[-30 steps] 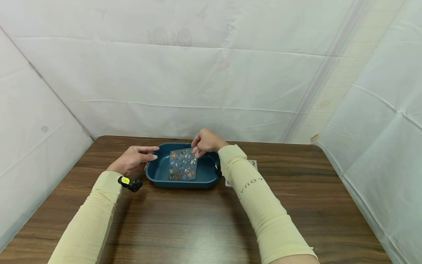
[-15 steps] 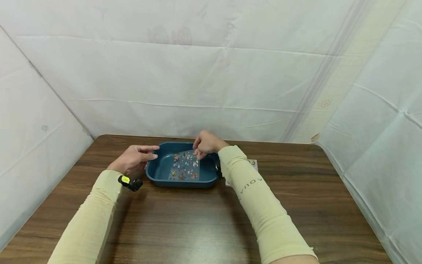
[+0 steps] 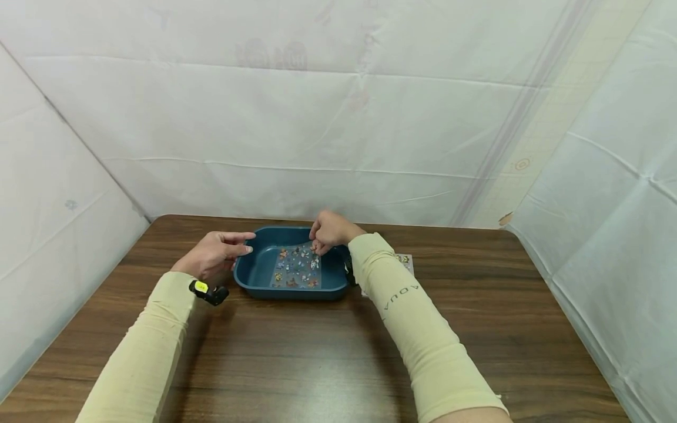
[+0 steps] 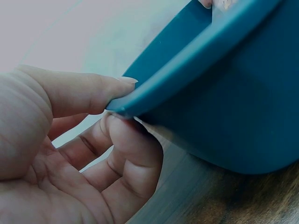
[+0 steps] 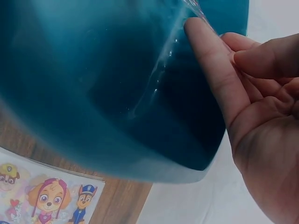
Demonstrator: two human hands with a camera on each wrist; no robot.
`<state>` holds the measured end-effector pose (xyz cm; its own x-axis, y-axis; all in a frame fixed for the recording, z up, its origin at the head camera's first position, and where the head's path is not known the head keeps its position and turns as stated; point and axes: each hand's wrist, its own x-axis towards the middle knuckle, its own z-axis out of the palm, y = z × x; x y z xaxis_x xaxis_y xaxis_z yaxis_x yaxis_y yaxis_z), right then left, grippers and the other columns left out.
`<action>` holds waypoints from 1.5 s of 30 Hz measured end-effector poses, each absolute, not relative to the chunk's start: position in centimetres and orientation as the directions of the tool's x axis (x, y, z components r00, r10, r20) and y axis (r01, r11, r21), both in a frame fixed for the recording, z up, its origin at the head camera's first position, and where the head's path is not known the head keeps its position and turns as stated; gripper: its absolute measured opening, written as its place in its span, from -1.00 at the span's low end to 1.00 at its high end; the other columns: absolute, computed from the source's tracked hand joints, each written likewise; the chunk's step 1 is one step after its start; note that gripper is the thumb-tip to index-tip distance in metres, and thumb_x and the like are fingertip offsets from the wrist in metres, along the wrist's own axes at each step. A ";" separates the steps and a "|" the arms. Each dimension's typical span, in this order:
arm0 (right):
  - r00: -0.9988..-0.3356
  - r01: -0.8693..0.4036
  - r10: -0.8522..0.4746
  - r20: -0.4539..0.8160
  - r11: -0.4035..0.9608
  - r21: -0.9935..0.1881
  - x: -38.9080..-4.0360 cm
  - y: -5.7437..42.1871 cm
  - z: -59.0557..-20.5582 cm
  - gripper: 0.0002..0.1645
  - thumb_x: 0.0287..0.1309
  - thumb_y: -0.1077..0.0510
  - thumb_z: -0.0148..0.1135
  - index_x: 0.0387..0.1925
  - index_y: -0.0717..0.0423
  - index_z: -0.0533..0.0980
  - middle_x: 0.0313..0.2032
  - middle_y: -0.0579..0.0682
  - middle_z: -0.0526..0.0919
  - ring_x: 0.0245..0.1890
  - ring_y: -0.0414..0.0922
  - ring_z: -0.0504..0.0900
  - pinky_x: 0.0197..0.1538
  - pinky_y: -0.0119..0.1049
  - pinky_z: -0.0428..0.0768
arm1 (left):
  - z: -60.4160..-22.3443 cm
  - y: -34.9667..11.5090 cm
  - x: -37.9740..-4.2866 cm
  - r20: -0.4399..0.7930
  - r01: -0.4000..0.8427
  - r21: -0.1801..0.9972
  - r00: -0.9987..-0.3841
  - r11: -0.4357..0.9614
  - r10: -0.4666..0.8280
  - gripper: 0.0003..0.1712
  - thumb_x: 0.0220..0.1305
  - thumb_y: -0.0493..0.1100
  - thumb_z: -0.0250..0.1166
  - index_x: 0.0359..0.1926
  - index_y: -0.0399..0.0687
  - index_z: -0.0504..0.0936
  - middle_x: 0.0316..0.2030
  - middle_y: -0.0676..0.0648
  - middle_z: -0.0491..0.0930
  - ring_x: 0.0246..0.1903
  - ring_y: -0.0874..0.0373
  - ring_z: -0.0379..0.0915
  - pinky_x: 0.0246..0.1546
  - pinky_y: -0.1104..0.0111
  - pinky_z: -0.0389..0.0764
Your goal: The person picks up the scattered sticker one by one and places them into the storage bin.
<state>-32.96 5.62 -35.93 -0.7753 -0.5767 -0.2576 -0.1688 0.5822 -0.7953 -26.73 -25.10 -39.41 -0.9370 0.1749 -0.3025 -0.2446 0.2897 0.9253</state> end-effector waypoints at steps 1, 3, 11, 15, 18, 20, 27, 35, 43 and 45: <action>-0.774 -0.173 -0.578 -0.258 0.585 -0.792 -33.0 5.6 -35.9 -0.60 0.43 0.47 -0.03 0.17 0.56 0.55 -0.11 0.34 0.76 -0.37 -0.17 0.75 -0.11 -0.24 0.78 | -39.4 -25.1 -26.7 -0.303 -0.245 0.925 -0.937 0.289 0.176 -0.36 0.48 -0.21 0.30 0.52 -0.07 0.41 -0.41 0.07 0.45 -0.46 0.17 0.38 -0.36 0.30 0.52; -0.772 -0.179 -0.580 -0.259 0.590 -0.787 -33.0 5.6 -35.9 -0.60 0.42 0.47 -0.03 0.17 0.55 0.55 -0.11 0.35 0.76 -0.36 -0.17 0.74 -0.11 -0.24 0.78 | -39.4 -25.0 -26.7 -0.303 -0.244 0.926 -0.936 0.289 0.179 -0.35 0.48 -0.21 0.30 0.53 -0.06 0.40 -0.41 0.08 0.46 -0.46 0.17 0.38 -0.35 0.29 0.51; -0.767 -0.217 -0.581 -0.273 0.635 -0.742 -33.0 5.8 -35.9 -0.57 0.42 0.46 -0.03 0.22 0.50 0.55 0.04 0.34 0.74 -0.16 -0.03 0.81 -0.03 -0.21 0.77 | -39.3 -25.1 -26.7 -0.300 -0.240 0.929 -0.935 0.282 0.192 -0.35 0.48 -0.23 0.29 0.53 -0.08 0.38 -0.51 0.10 0.39 -0.47 0.16 0.34 -0.36 0.29 0.47; -0.765 -0.233 -0.580 -0.280 0.654 -0.720 -32.9 5.9 -35.8 -0.55 0.40 0.46 -0.01 0.24 0.46 0.55 0.17 0.34 0.68 -0.01 0.05 0.80 0.05 -0.18 0.75 | -39.3 -25.1 -26.7 -0.301 -0.240 0.929 -0.933 0.281 0.197 -0.34 0.48 -0.22 0.29 0.54 -0.07 0.38 -0.53 0.11 0.37 -0.48 0.17 0.33 -0.36 0.28 0.47; -0.758 -0.254 -0.591 -0.276 0.657 -0.709 -32.8 6.0 -35.9 -0.55 0.37 0.46 0.03 0.23 0.45 0.55 0.24 0.35 0.62 0.05 0.06 0.77 0.09 -0.16 0.74 | -39.4 -25.1 -26.7 -0.301 -0.240 0.929 -0.933 0.283 0.196 -0.34 0.49 -0.21 0.29 0.54 -0.06 0.38 -0.53 0.11 0.38 -0.48 0.17 0.32 -0.35 0.28 0.47; -0.754 -0.269 -0.596 -0.275 0.664 -0.698 -32.8 6.0 -35.9 -0.55 0.36 0.45 0.05 0.23 0.45 0.56 0.27 0.35 0.60 0.08 0.06 0.76 0.11 -0.15 0.73 | -39.4 -25.1 -26.7 -0.302 -0.240 0.928 -0.933 0.285 0.197 -0.34 0.49 -0.21 0.29 0.54 -0.06 0.38 -0.53 0.12 0.37 -0.49 0.17 0.32 -0.36 0.28 0.47; -0.756 -0.311 -0.586 -0.292 0.714 -0.627 -32.7 5.9 -35.6 -0.53 0.35 0.43 0.02 0.22 0.40 0.59 0.29 0.29 0.61 0.16 0.06 0.73 0.10 -0.17 0.74 | -39.3 -25.1 -26.7 -0.301 -0.240 0.928 -0.934 0.284 0.194 -0.34 0.49 -0.21 0.29 0.54 -0.08 0.38 -0.51 0.11 0.39 -0.48 0.17 0.32 -0.36 0.28 0.47; -0.754 -0.318 -0.578 -0.310 0.735 -0.599 -32.7 5.8 -35.5 -0.54 0.38 0.41 -0.01 0.21 0.39 0.60 0.29 0.27 0.61 0.20 0.07 0.71 0.10 -0.19 0.74 | -39.5 -25.0 -26.9 -0.301 -0.244 0.929 -0.935 0.278 0.187 -0.35 0.49 -0.22 0.29 0.53 -0.07 0.39 -0.52 0.12 0.40 -0.48 0.17 0.32 -0.36 0.29 0.47; -0.747 -0.338 -0.592 -0.301 0.729 -0.595 -32.8 6.2 -35.4 -0.54 0.40 0.42 -0.05 0.21 0.41 0.59 0.30 0.30 0.60 0.22 0.09 0.69 0.10 -0.18 0.73 | -39.5 -25.0 -26.9 -0.301 -0.242 0.928 -0.934 0.282 0.191 -0.34 0.49 -0.21 0.29 0.54 -0.07 0.38 -0.51 0.11 0.40 -0.48 0.17 0.32 -0.35 0.28 0.48; -0.744 -0.344 -0.597 -0.300 0.727 -0.595 -32.8 6.4 -35.3 -0.53 0.40 0.43 -0.07 0.22 0.40 0.58 0.31 0.31 0.58 0.23 0.10 0.69 0.11 -0.18 0.73 | -39.5 -25.0 -27.0 -0.302 -0.241 0.928 -0.933 0.285 0.195 -0.34 0.49 -0.21 0.29 0.54 -0.08 0.37 -0.51 0.11 0.39 -0.48 0.17 0.32 -0.35 0.28 0.48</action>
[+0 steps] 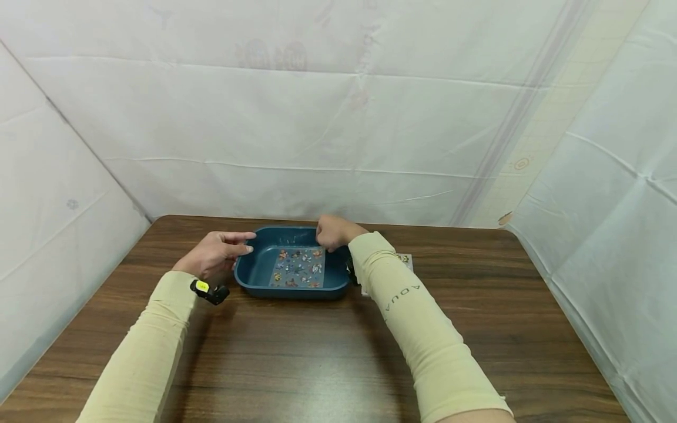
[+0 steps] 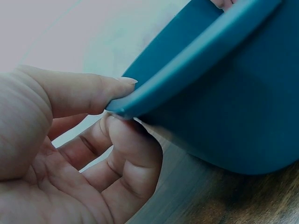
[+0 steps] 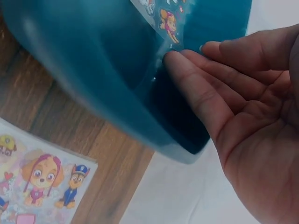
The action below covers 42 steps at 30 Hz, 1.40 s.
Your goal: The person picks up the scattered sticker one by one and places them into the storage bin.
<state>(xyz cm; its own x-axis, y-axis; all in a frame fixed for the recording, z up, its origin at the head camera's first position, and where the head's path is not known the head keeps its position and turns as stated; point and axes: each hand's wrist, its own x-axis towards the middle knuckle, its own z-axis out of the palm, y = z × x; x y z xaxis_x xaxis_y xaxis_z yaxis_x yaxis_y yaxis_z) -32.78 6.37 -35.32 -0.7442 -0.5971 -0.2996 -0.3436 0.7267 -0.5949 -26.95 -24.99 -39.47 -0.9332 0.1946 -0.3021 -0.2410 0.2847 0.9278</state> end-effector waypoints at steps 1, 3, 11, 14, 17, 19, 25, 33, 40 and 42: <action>-0.742 -0.345 -0.599 -0.300 0.725 -0.596 -32.8 6.5 -35.3 -0.53 0.40 0.43 -0.07 0.22 0.40 0.58 0.31 0.31 0.57 0.24 0.11 0.68 0.11 -0.18 0.73 | -39.4 -25.0 -27.0 -0.303 -0.243 0.928 -0.933 0.284 0.194 -0.33 0.49 -0.21 0.29 0.54 -0.08 0.37 -0.51 0.11 0.39 -0.48 0.17 0.32 -0.35 0.28 0.48; -0.740 -0.352 -0.604 -0.297 0.723 -0.594 -32.9 6.6 -35.2 -0.53 0.40 0.42 -0.08 0.22 0.40 0.58 0.31 0.31 0.58 0.22 0.11 0.70 0.11 -0.19 0.73 | -39.5 -25.0 -27.0 -0.305 -0.244 0.927 -0.932 0.285 0.194 -0.33 0.49 -0.21 0.29 0.54 -0.09 0.36 -0.51 0.11 0.39 -0.48 0.17 0.33 -0.35 0.28 0.48; -0.751 -0.326 -0.585 -0.305 0.731 -0.599 -33.0 6.9 -34.8 -0.55 0.37 0.40 0.04 0.21 0.41 0.59 0.24 0.31 0.64 0.15 0.08 0.74 0.07 -0.20 0.75 | -39.8 -25.1 -27.3 -0.304 -0.245 0.926 -0.935 0.286 0.184 -0.35 0.49 -0.21 0.29 0.53 -0.09 0.39 -0.46 0.08 0.44 -0.46 0.16 0.36 -0.33 0.28 0.51; -0.758 -0.286 -0.575 -0.307 0.717 -0.635 -33.0 7.0 -34.7 -0.55 0.36 0.40 0.07 0.22 0.44 0.57 0.23 0.33 0.64 0.15 0.10 0.74 0.09 -0.18 0.74 | -39.9 -25.3 -27.4 -0.305 -0.247 0.927 -0.935 0.282 0.181 -0.36 0.49 -0.22 0.29 0.52 -0.07 0.40 -0.45 0.08 0.44 -0.46 0.16 0.36 -0.33 0.28 0.51; -0.767 -0.251 -0.569 -0.297 0.691 -0.678 -33.0 7.2 -34.6 -0.54 0.35 0.41 0.10 0.23 0.47 0.55 0.22 0.36 0.64 0.14 0.13 0.75 0.09 -0.17 0.74 | -40.0 -25.4 -27.5 -0.295 -0.238 0.930 -0.938 0.281 0.184 -0.36 0.49 -0.21 0.29 0.53 -0.08 0.39 -0.45 0.09 0.44 -0.46 0.16 0.36 -0.33 0.28 0.50; -0.772 -0.234 -0.566 -0.290 0.677 -0.698 -33.0 7.4 -34.6 -0.55 0.35 0.41 0.10 0.23 0.48 0.55 0.21 0.37 0.65 0.13 0.14 0.75 0.09 -0.17 0.74 | -40.0 -25.4 -27.5 -0.291 -0.236 0.932 -0.939 0.277 0.181 -0.36 0.48 -0.21 0.29 0.52 -0.08 0.40 -0.45 0.09 0.44 -0.46 0.16 0.36 -0.34 0.28 0.49; -0.775 -0.195 -0.564 -0.287 0.644 -0.739 -32.9 7.6 -34.4 -0.55 0.39 0.40 0.07 0.25 0.49 0.53 0.21 0.37 0.65 0.12 0.14 0.76 0.11 -0.16 0.73 | -39.9 -25.6 -27.6 -0.293 -0.233 0.930 -0.938 0.284 0.187 -0.35 0.48 -0.21 0.30 0.52 -0.09 0.39 -0.44 0.07 0.43 -0.46 0.15 0.36 -0.34 0.28 0.50; -0.773 -0.179 -0.573 -0.272 0.609 -0.773 -33.0 7.7 -34.2 -0.56 0.46 0.37 0.06 0.27 0.48 0.51 0.17 0.38 0.67 0.10 0.15 0.76 0.10 -0.15 0.74 | -39.9 -25.9 -27.7 -0.292 -0.229 0.927 -0.937 0.296 0.190 -0.35 0.49 -0.20 0.29 0.54 -0.07 0.38 -0.45 0.09 0.44 -0.45 0.18 0.38 -0.33 0.29 0.52; -0.768 -0.171 -0.588 -0.253 0.570 -0.804 -33.1 8.0 -34.3 -0.58 0.45 0.38 0.12 0.26 0.47 0.52 0.14 0.41 0.68 0.05 0.17 0.78 0.05 -0.16 0.76 | -39.8 -26.1 -27.7 -0.290 -0.224 0.926 -0.938 0.305 0.190 -0.35 0.49 -0.20 0.28 0.54 -0.07 0.38 -0.42 0.08 0.46 -0.45 0.19 0.38 -0.31 0.28 0.52; -0.769 -0.169 -0.590 -0.247 0.561 -0.810 -33.2 8.2 -34.2 -0.59 0.43 0.38 0.16 0.25 0.47 0.53 0.14 0.41 0.67 0.03 0.16 0.79 0.04 -0.16 0.76 | -39.8 -26.1 -27.8 -0.292 -0.224 0.923 -0.937 0.313 0.190 -0.34 0.49 -0.19 0.29 0.54 -0.07 0.37 -0.37 0.07 0.47 -0.44 0.18 0.39 -0.31 0.28 0.53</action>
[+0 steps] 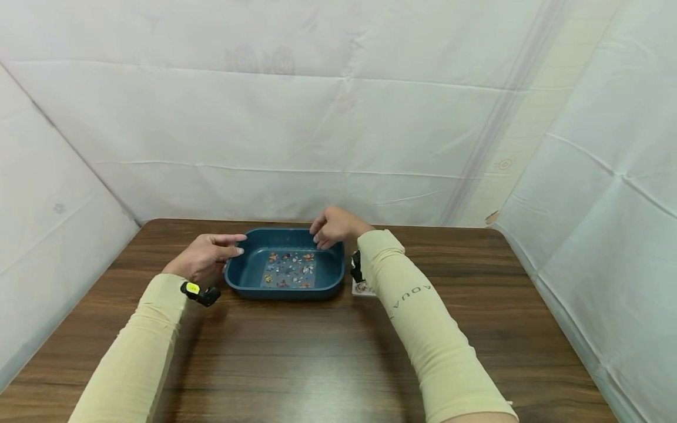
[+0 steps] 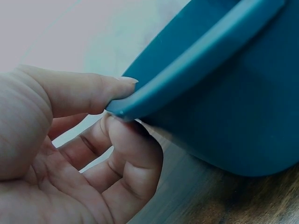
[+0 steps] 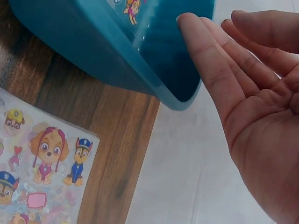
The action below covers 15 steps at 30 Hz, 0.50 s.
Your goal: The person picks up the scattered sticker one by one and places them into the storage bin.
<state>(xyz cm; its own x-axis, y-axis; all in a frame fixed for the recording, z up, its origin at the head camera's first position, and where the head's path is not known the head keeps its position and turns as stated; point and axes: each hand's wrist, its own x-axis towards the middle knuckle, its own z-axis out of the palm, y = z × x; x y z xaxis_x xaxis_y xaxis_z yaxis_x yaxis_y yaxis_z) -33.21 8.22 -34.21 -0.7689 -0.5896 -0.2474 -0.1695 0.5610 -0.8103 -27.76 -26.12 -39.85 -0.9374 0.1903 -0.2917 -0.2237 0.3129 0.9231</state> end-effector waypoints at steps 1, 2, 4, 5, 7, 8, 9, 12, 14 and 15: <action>-0.771 -0.165 -0.587 -0.245 0.557 -0.814 -33.2 8.3 -34.1 -0.59 0.42 0.38 0.18 0.24 0.46 0.54 0.13 0.41 0.67 0.01 0.15 0.79 0.03 -0.16 0.76 | -39.8 -26.1 -27.8 -0.293 -0.224 0.922 -0.937 0.315 0.190 -0.34 0.49 -0.19 0.29 0.54 -0.08 0.37 -0.36 0.06 0.46 -0.43 0.18 0.39 -0.31 0.28 0.53; -0.773 -0.161 -0.586 -0.245 0.553 -0.817 -33.2 8.4 -34.1 -0.58 0.41 0.38 0.20 0.24 0.46 0.54 0.14 0.41 0.67 0.00 0.15 0.80 0.02 -0.16 0.76 | -39.8 -26.1 -27.8 -0.293 -0.225 0.922 -0.937 0.316 0.189 -0.34 0.49 -0.19 0.29 0.54 -0.08 0.36 -0.35 0.06 0.46 -0.43 0.18 0.39 -0.31 0.28 0.53; -0.775 -0.152 -0.583 -0.245 0.547 -0.823 -33.2 8.5 -33.9 -0.58 0.40 0.38 0.22 0.23 0.47 0.54 0.14 0.43 0.66 -0.02 0.14 0.80 0.02 -0.17 0.77 | -39.8 -26.2 -27.9 -0.292 -0.221 0.921 -0.937 0.320 0.193 -0.33 0.50 -0.19 0.28 0.55 -0.08 0.35 -0.35 0.06 0.45 -0.43 0.17 0.38 -0.31 0.27 0.52; -0.775 -0.149 -0.583 -0.243 0.544 -0.826 -33.3 8.6 -33.9 -0.59 0.40 0.38 0.22 0.22 0.48 0.54 0.13 0.44 0.65 -0.03 0.13 0.80 0.02 -0.17 0.77 | -39.8 -26.2 -27.9 -0.293 -0.222 0.921 -0.937 0.319 0.192 -0.33 0.50 -0.19 0.28 0.55 -0.07 0.35 -0.35 0.06 0.45 -0.43 0.17 0.38 -0.31 0.27 0.52; -0.777 -0.143 -0.581 -0.243 0.538 -0.831 -33.3 8.7 -33.8 -0.60 0.40 0.39 0.22 0.21 0.49 0.54 0.12 0.45 0.65 -0.06 0.11 0.81 0.02 -0.17 0.77 | -39.9 -26.3 -28.0 -0.294 -0.224 0.921 -0.937 0.319 0.189 -0.33 0.50 -0.19 0.28 0.55 -0.07 0.35 -0.35 0.06 0.45 -0.43 0.17 0.38 -0.32 0.27 0.52; -0.776 -0.145 -0.583 -0.241 0.536 -0.832 -33.3 8.8 -33.8 -0.60 0.40 0.39 0.22 0.20 0.50 0.54 0.12 0.46 0.65 -0.07 0.09 0.81 0.02 -0.17 0.76 | -39.9 -26.3 -28.1 -0.295 -0.225 0.920 -0.937 0.321 0.189 -0.33 0.50 -0.19 0.28 0.56 -0.07 0.34 -0.35 0.06 0.45 -0.43 0.17 0.38 -0.32 0.27 0.52; -0.776 -0.146 -0.584 -0.239 0.535 -0.832 -33.3 8.8 -33.8 -0.61 0.39 0.40 0.22 0.19 0.50 0.55 0.11 0.46 0.65 -0.09 0.07 0.81 0.02 -0.17 0.77 | -39.9 -26.3 -28.1 -0.296 -0.225 0.920 -0.937 0.322 0.189 -0.33 0.51 -0.19 0.27 0.56 -0.07 0.34 -0.35 0.07 0.46 -0.42 0.17 0.39 -0.32 0.27 0.52; -0.778 -0.146 -0.584 -0.233 0.528 -0.836 -33.3 9.0 -33.8 -0.62 0.38 0.41 0.23 0.17 0.51 0.56 0.10 0.46 0.66 -0.15 0.00 0.81 0.00 -0.17 0.77 | -39.9 -26.4 -28.1 -0.298 -0.229 0.918 -0.936 0.325 0.185 -0.33 0.51 -0.19 0.27 0.55 -0.08 0.35 -0.36 0.08 0.48 -0.42 0.18 0.40 -0.32 0.27 0.53; -0.781 -0.135 -0.579 -0.233 0.522 -0.842 -33.4 9.2 -33.8 -0.64 0.37 0.42 0.22 0.15 0.53 0.56 0.09 0.46 0.66 -0.20 -0.04 0.81 -0.01 -0.17 0.77 | -39.9 -26.4 -28.1 -0.297 -0.226 0.918 -0.937 0.326 0.186 -0.33 0.50 -0.19 0.28 0.55 -0.08 0.35 -0.37 0.07 0.48 -0.43 0.18 0.40 -0.32 0.28 0.53; -0.783 -0.129 -0.576 -0.235 0.519 -0.845 -33.4 9.3 -33.8 -0.64 0.37 0.42 0.22 0.15 0.53 0.56 0.09 0.47 0.66 -0.21 -0.06 0.80 -0.01 -0.17 0.77 | -39.9 -26.4 -28.1 -0.295 -0.224 0.918 -0.937 0.327 0.187 -0.33 0.50 -0.19 0.28 0.55 -0.08 0.35 -0.36 0.08 0.48 -0.42 0.18 0.40 -0.32 0.28 0.53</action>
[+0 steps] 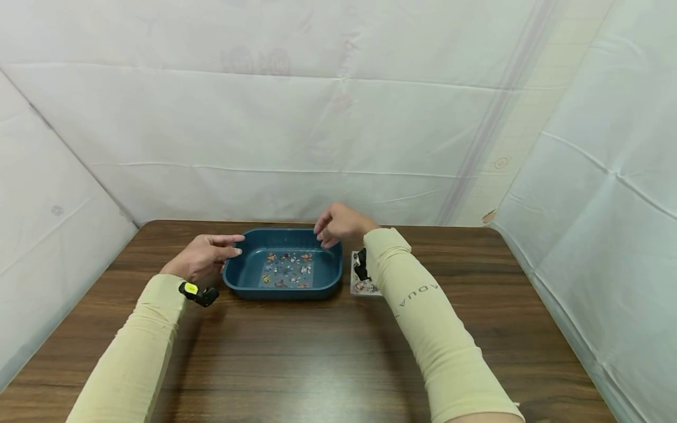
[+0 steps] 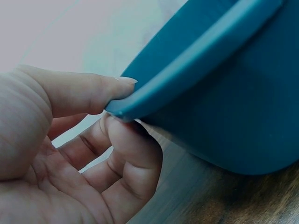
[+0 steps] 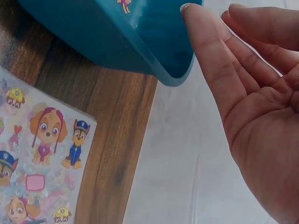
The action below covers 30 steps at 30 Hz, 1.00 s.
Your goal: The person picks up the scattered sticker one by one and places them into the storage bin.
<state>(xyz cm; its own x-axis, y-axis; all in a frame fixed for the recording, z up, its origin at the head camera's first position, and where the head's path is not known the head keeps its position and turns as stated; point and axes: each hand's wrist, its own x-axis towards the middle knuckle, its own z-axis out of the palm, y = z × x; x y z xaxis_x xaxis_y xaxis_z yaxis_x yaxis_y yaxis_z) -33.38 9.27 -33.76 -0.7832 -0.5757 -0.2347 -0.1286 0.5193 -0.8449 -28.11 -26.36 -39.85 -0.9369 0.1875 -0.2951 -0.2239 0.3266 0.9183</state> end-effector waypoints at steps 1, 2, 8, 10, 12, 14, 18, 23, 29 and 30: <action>-0.785 -0.121 -0.572 -0.236 0.516 -0.848 -33.4 9.3 -33.7 -0.64 0.38 0.43 0.21 0.14 0.53 0.56 0.09 0.47 0.66 -0.23 -0.07 0.80 -0.02 -0.17 0.77 | -39.8 -26.4 -28.1 -0.292 -0.221 0.919 -0.938 0.327 0.188 -0.33 0.50 -0.19 0.28 0.55 -0.09 0.35 -0.35 0.08 0.48 -0.42 0.18 0.40 -0.32 0.28 0.53; -0.786 -0.113 -0.570 -0.238 0.512 -0.852 -33.4 9.4 -33.7 -0.65 0.38 0.43 0.20 0.14 0.54 0.55 0.10 0.49 0.65 -0.23 -0.07 0.79 -0.02 -0.18 0.77 | -39.8 -26.4 -28.1 -0.288 -0.215 0.920 -0.938 0.329 0.192 -0.32 0.50 -0.19 0.28 0.55 -0.10 0.34 -0.36 0.07 0.48 -0.42 0.18 0.40 -0.32 0.28 0.53; -0.785 -0.096 -0.569 -0.245 0.502 -0.860 -33.3 9.8 -33.5 -0.66 0.39 0.45 0.17 0.14 0.54 0.55 0.08 0.48 0.65 -0.27 -0.08 0.78 -0.02 -0.18 0.77 | -39.8 -26.4 -28.0 -0.284 -0.213 0.921 -0.941 0.327 0.186 -0.33 0.49 -0.20 0.29 0.54 -0.10 0.36 -0.40 0.07 0.47 -0.43 0.18 0.40 -0.33 0.29 0.54; -0.784 -0.095 -0.571 -0.244 0.498 -0.862 -33.3 10.0 -33.4 -0.67 0.38 0.46 0.18 0.13 0.54 0.56 0.03 0.44 0.69 -0.28 -0.08 0.78 -0.03 -0.18 0.78 | -39.8 -26.5 -27.9 -0.284 -0.213 0.920 -0.941 0.328 0.184 -0.34 0.49 -0.19 0.29 0.54 -0.10 0.37 -0.40 0.07 0.47 -0.43 0.19 0.40 -0.33 0.29 0.54; -0.782 -0.094 -0.573 -0.244 0.496 -0.863 -33.3 10.2 -33.4 -0.67 0.38 0.46 0.19 0.12 0.54 0.56 0.01 0.43 0.70 -0.29 -0.08 0.78 -0.03 -0.18 0.78 | -39.8 -26.5 -27.9 -0.280 -0.205 0.920 -0.940 0.334 0.194 -0.33 0.50 -0.19 0.28 0.55 -0.11 0.35 -0.41 0.08 0.47 -0.43 0.19 0.39 -0.33 0.29 0.54; -0.781 -0.098 -0.575 -0.244 0.498 -0.861 -33.4 10.4 -33.4 -0.67 0.38 0.45 0.19 0.12 0.54 0.56 0.01 0.43 0.70 -0.29 -0.09 0.78 -0.04 -0.18 0.78 | -39.8 -26.6 -28.0 -0.282 -0.209 0.920 -0.941 0.330 0.190 -0.34 0.50 -0.19 0.28 0.54 -0.09 0.36 -0.44 0.09 0.46 -0.43 0.19 0.39 -0.33 0.29 0.54; -0.776 -0.105 -0.581 -0.245 0.502 -0.858 -33.5 10.9 -33.4 -0.66 0.39 0.45 0.18 0.14 0.55 0.54 0.07 0.49 0.66 -0.26 -0.10 0.79 -0.03 -0.18 0.78 | -39.8 -26.8 -28.0 -0.284 -0.212 0.921 -0.939 0.326 0.193 -0.34 0.50 -0.18 0.28 0.55 -0.08 0.36 -0.47 0.10 0.44 -0.43 0.19 0.39 -0.32 0.29 0.55; -0.770 -0.111 -0.588 -0.247 0.505 -0.856 -33.5 11.5 -33.4 -0.65 0.40 0.46 0.16 0.15 0.57 0.53 0.06 0.50 0.66 -0.27 -0.12 0.80 -0.04 -0.19 0.78 | -39.9 -26.8 -28.1 -0.282 -0.211 0.924 -0.939 0.320 0.195 -0.34 0.50 -0.19 0.27 0.55 -0.09 0.35 -0.46 0.11 0.44 -0.44 0.19 0.38 -0.32 0.28 0.55; -0.775 -0.067 -0.576 -0.260 0.484 -0.872 -33.4 12.5 -33.5 -0.66 0.37 0.48 0.16 0.12 0.60 0.52 0.01 0.50 0.67 -0.30 -0.10 0.78 -0.04 -0.17 0.78 | -40.0 -26.9 -28.2 -0.288 -0.220 0.925 -0.938 0.309 0.193 -0.34 0.51 -0.20 0.26 0.55 -0.08 0.35 -0.51 0.12 0.42 -0.45 0.19 0.37 -0.33 0.29 0.53; -0.778 -0.065 -0.571 -0.260 0.485 -0.872 -33.4 12.7 -33.4 -0.67 0.37 0.49 0.16 0.11 0.60 0.53 -0.02 0.47 0.69 -0.30 -0.09 0.78 -0.05 -0.17 0.78 | -40.0 -26.9 -28.2 -0.287 -0.219 0.925 -0.938 0.310 0.196 -0.34 0.51 -0.19 0.26 0.56 -0.09 0.34 -0.51 0.12 0.42 -0.45 0.20 0.36 -0.33 0.29 0.52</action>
